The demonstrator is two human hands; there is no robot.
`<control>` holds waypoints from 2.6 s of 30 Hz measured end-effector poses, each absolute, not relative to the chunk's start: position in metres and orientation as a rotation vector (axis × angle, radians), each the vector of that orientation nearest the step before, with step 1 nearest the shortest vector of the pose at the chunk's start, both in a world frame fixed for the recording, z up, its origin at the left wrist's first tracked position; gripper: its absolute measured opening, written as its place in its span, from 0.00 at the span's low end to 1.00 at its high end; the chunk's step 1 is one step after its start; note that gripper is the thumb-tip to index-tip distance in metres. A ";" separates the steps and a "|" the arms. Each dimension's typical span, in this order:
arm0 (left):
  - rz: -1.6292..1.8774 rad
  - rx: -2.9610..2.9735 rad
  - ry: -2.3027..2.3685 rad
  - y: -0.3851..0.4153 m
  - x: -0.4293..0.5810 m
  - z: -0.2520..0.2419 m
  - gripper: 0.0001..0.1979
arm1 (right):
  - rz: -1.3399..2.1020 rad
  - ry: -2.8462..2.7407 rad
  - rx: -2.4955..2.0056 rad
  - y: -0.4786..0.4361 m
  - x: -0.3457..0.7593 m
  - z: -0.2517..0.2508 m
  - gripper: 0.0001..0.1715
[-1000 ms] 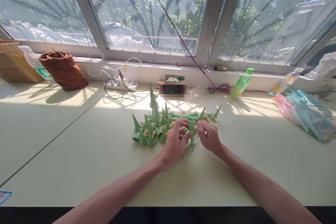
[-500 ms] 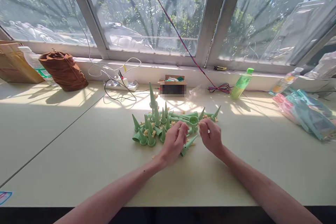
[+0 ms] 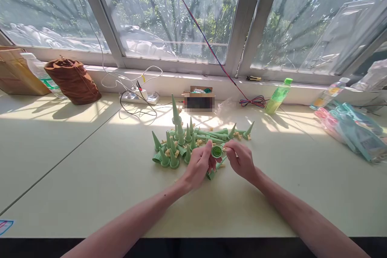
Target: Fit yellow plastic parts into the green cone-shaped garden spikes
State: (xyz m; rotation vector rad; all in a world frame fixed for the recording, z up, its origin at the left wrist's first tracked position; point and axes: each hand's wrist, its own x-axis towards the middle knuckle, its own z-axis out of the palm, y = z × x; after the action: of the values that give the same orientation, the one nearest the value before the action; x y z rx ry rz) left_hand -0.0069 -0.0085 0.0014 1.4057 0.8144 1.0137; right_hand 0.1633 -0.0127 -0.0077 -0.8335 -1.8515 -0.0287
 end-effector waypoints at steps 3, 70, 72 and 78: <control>1.018 1.439 0.800 -0.008 -0.007 -0.001 0.35 | -0.015 -1.849 -0.837 -0.012 0.163 -0.007 0.11; 0.959 1.582 0.801 -0.007 -0.009 0.012 0.21 | 0.110 -1.770 -0.894 -0.011 0.162 -0.014 0.12; 0.963 1.604 0.815 -0.007 -0.009 0.011 0.19 | 0.135 -1.758 -0.913 -0.011 0.162 -0.014 0.14; 1.006 1.603 0.818 -0.007 -0.008 0.003 0.16 | 0.089 -1.781 -0.976 -0.009 0.163 -0.011 0.20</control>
State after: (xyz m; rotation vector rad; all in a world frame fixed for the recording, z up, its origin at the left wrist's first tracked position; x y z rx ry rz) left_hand -0.0082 -0.0069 0.0034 1.6034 0.8180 1.0065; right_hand 0.1629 -0.0091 -0.0115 -0.9760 -1.7808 0.0886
